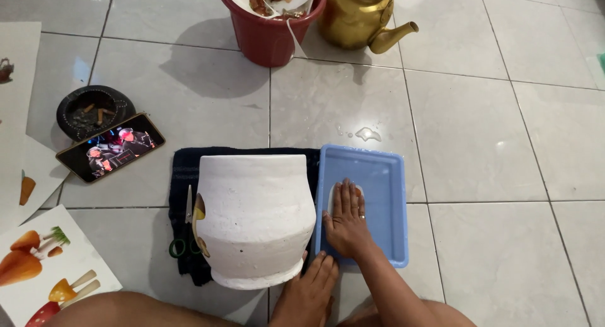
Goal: Applying a mushroom-themed water-slide decal or sticker onto a white ceramic pot and smoothing it with a tool.
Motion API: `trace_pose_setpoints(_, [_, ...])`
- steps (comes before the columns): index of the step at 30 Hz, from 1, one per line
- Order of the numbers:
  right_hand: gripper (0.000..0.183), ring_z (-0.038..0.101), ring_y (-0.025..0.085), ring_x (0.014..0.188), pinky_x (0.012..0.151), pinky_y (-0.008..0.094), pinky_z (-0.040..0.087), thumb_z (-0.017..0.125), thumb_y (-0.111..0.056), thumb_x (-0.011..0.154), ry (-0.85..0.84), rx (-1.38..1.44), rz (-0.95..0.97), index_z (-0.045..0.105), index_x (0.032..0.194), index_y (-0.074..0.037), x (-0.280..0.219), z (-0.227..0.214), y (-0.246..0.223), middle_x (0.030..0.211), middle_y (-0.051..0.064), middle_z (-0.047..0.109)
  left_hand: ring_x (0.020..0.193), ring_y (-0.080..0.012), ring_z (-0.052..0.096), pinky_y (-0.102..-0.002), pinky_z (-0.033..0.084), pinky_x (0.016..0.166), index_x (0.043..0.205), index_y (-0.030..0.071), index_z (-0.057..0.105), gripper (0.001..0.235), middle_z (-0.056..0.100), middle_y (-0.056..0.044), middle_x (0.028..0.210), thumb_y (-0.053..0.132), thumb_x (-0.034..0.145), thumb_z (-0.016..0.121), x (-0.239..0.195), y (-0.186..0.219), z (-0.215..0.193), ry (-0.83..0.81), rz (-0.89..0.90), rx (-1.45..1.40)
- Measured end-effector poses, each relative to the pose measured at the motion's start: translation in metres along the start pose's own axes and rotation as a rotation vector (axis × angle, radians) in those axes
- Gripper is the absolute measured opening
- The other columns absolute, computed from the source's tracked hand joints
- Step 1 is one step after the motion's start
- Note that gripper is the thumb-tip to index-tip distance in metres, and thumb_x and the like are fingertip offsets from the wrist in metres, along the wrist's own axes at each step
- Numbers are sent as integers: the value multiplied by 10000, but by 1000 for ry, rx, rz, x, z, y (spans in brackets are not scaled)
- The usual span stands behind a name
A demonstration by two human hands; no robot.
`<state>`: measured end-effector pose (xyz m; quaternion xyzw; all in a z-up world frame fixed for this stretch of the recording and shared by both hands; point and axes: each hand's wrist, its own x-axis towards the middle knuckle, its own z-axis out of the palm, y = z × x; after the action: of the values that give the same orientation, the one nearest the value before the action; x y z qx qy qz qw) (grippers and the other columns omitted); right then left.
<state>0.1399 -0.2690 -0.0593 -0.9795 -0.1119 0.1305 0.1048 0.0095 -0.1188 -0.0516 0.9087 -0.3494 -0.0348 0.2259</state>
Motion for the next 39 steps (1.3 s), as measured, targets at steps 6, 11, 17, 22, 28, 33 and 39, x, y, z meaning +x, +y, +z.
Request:
trace_pose_setpoints(6, [717,-208,284,1463,1160,470,-127,237,-395,979,-25,13,36,-15,1515,9,0,-6,-4,1607,186,-123,1393,-395,275,-651,148,1063,1387,-89,387,736,379,-282,1442,251,778,622,0,2,-10,-57,4,78])
trace_pose_setpoints(11, [710,-174,299,1469,1160,469,-113,242,-383,980,67,-21,-13,13,1511,30,-1,-1,-3,1603,215,-84,1398,-394,268,-639,159,1064,1394,-88,384,787,366,-281,1451,298,756,636,-2,-2,4,-10,31,94])
trace_pose_setpoints(17, [707,-43,329,1487,1182,470,-62,281,-373,975,238,-125,-41,103,1498,68,-14,4,-7,1593,247,46,1430,-349,231,-573,227,1040,1410,-62,377,781,339,-226,1499,308,766,619,-9,5,-12,-5,17,195])
trace_pose_setpoints(22, [774,-49,375,1486,1153,541,-62,428,-302,902,336,-184,-54,120,1498,84,-28,-15,-19,1585,293,28,1427,-329,248,-523,278,1013,1423,-67,367,853,353,-213,1481,326,720,649,-13,7,-16,58,11,293])
trace_pose_setpoints(28, [588,551,391,1034,918,505,488,481,-145,893,128,309,634,290,1400,83,-36,-58,-15,1206,267,431,1436,-302,236,-463,314,992,1441,-67,326,863,327,-190,1512,226,693,640,-19,14,-40,109,-2,240])
trace_pose_setpoints(33, [570,698,385,760,690,444,581,663,-367,855,152,344,655,451,1119,91,-31,-45,-5,936,265,647,1429,-297,240,-473,325,984,1449,-50,308,841,304,-164,1525,178,715,649,-19,15,-43,85,-31,97])
trace_pose_setpoints(39, [691,694,341,740,684,429,565,765,-467,783,130,281,701,430,1110,42,-19,-53,-10,925,217,647,1443,-288,200,-492,314,958,1465,-49,284,858,279,-172,1535,222,740,656,-20,12,-40,55,-25,112])
